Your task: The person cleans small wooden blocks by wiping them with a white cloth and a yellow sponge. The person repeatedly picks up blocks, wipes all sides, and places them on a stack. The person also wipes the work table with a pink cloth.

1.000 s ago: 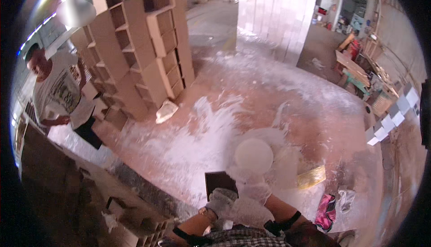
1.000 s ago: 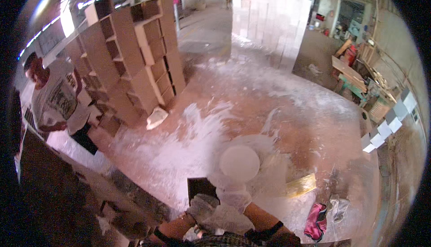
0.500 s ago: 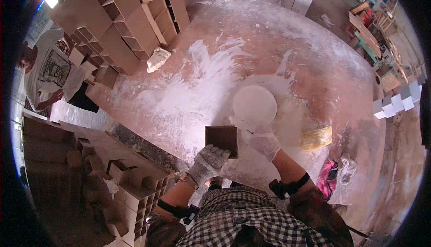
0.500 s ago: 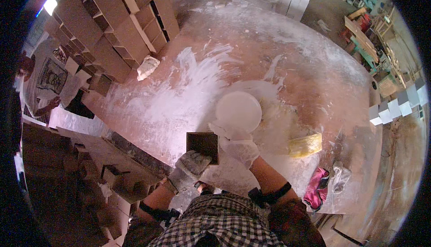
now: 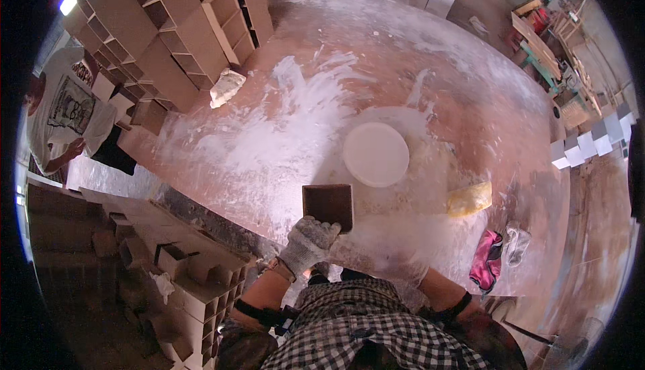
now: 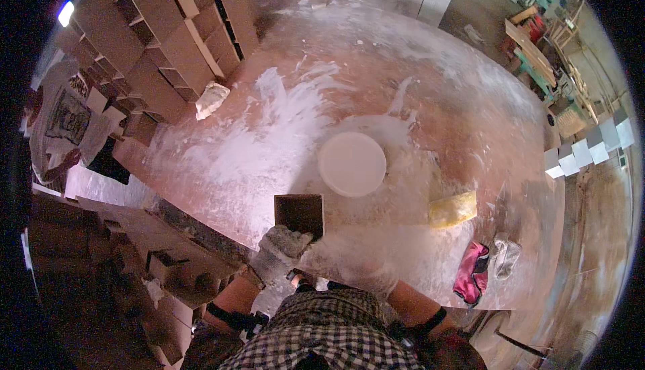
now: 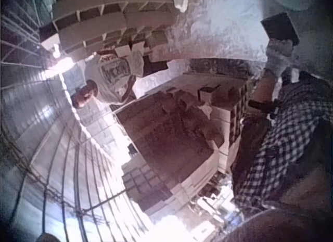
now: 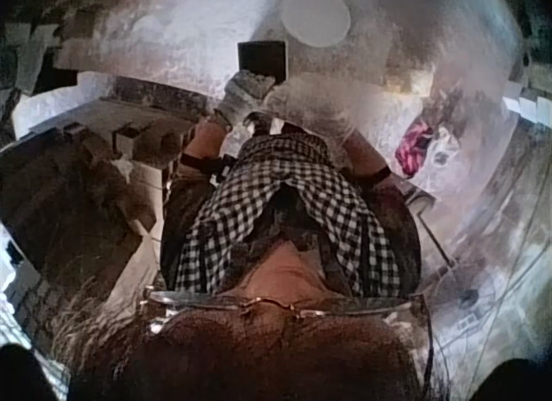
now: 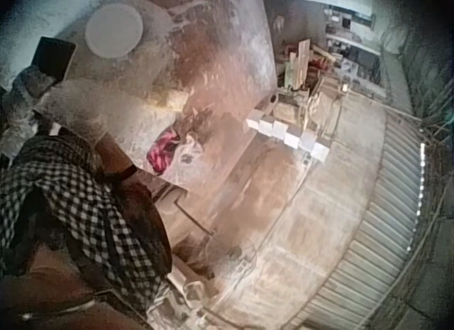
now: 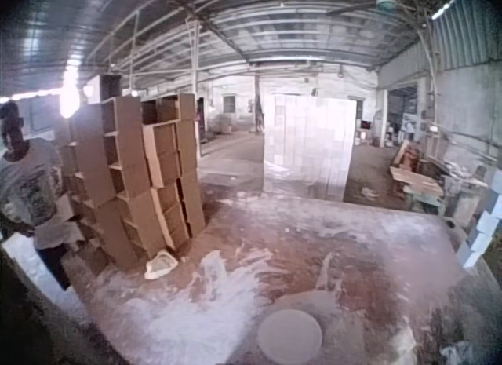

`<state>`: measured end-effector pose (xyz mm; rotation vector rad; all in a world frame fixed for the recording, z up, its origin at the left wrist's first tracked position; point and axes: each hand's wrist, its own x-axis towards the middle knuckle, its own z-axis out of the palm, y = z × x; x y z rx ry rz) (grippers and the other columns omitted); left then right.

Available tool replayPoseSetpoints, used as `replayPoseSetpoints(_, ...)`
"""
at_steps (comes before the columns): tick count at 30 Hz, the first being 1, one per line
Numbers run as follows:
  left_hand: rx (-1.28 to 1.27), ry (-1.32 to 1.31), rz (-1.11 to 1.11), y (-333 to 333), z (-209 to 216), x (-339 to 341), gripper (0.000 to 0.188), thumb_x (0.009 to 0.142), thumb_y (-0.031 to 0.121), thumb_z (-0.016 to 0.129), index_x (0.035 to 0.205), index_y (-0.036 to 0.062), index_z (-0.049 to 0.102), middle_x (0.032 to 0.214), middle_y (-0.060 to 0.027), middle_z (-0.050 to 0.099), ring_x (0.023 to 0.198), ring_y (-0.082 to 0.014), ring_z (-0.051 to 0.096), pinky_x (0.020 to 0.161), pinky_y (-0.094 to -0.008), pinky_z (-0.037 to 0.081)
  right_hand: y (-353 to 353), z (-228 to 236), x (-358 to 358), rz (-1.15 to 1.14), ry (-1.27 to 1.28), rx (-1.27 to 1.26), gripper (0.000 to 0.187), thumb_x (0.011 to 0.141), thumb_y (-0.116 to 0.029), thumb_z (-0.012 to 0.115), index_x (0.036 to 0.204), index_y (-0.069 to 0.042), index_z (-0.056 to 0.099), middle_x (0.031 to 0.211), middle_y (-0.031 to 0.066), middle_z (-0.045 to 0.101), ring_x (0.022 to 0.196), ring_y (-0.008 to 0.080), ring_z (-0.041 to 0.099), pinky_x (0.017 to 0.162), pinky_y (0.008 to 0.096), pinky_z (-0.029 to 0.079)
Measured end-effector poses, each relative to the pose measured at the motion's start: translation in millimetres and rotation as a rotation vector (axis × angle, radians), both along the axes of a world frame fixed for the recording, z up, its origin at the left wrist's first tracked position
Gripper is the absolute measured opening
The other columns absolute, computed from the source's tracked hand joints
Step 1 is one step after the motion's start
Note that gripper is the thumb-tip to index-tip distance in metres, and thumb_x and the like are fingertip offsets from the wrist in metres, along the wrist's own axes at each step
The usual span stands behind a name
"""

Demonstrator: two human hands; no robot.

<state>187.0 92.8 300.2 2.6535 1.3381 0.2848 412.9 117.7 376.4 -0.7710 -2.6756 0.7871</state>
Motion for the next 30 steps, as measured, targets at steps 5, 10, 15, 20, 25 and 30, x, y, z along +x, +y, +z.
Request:
replayPoseSetpoints(5,0.008,-0.071,-0.019,3,3,6,0.020,0.074,0.017,0.060,0.093,0.0097,0.059,0.067,-0.0067,0.057,0.065,-0.0273,0.059,0.060,-0.0399,0.045,38,-56,-4,-0.319,0.152,0.286,0.036,0.084,-0.019,0.059,0.118,-0.009,0.059,0.113,0.0109,0.059,0.107,0.0298,0.056,0.088,0.0382,0.048)
replayPoseSetpoints(10,0.007,-0.118,0.010,1,4,3,0.017,0.078,0.022,0.058,0.091,0.0104,0.059,0.069,-0.0064,0.062,0.069,-0.0251,0.063,0.068,-0.0385,0.047,33,-49,-23,-0.135,-0.302,0.154,0.044,0.079,-0.007,0.056,0.123,-0.001,0.055,0.124,0.0156,0.056,0.112,0.0289,0.056,0.093,0.0353,0.047)
replayPoseSetpoints(15,-0.070,-0.011,0.009,-1,0,-1,0.017,0.082,0.022,0.058,0.094,0.0105,0.060,0.071,-0.0072,0.062,0.069,-0.0273,0.062,0.065,-0.0409,0.048,-37,-43,9,-0.040,0.161,0.131,0.041,0.077,-0.010,0.062,0.118,-0.006,0.059,0.114,0.0134,0.062,0.107,0.0297,0.059,0.090,0.0362,0.049)
replayPoseSetpoints(20,-0.140,-0.090,-0.034,15,7,6,0.014,0.087,0.021,0.056,0.097,0.0116,0.060,0.074,-0.0075,0.063,0.072,-0.0274,0.063,0.068,-0.0408,0.050,-68,-47,44,-0.410,0.347,-0.160,0.035,0.082,-0.012,0.065,0.117,-0.008,0.063,0.110,0.0095,0.065,0.097,0.0250,0.063,0.086,0.0346,0.050)
replayPoseSetpoints(25,-0.213,0.180,0.093,47,-33,34,0.020,0.082,0.017,0.055,0.098,0.0081,0.062,0.086,-0.0125,0.067,0.077,-0.0278,0.066,0.064,-0.0440,0.051,-76,-53,54,-0.712,0.093,-0.397,0.031,0.084,-0.007,0.060,0.114,-0.004,0.064,0.106,0.0045,0.067,0.088,0.0131,0.062,0.079,0.0281,0.051)
replayPoseSetpoints(30,-0.016,0.000,0.196,54,-66,16,0.028,0.075,0.023,0.057,0.095,0.0057,0.067,0.090,-0.0153,0.067,0.079,-0.0326,0.065,0.068,-0.0547,0.051,-59,-58,47,-0.937,1.186,-1.058,0.044,0.076,-0.010,0.068,0.118,-0.001,0.062,0.104,0.0099,0.066,0.098,0.0240,0.064,0.088,0.0315,0.049)
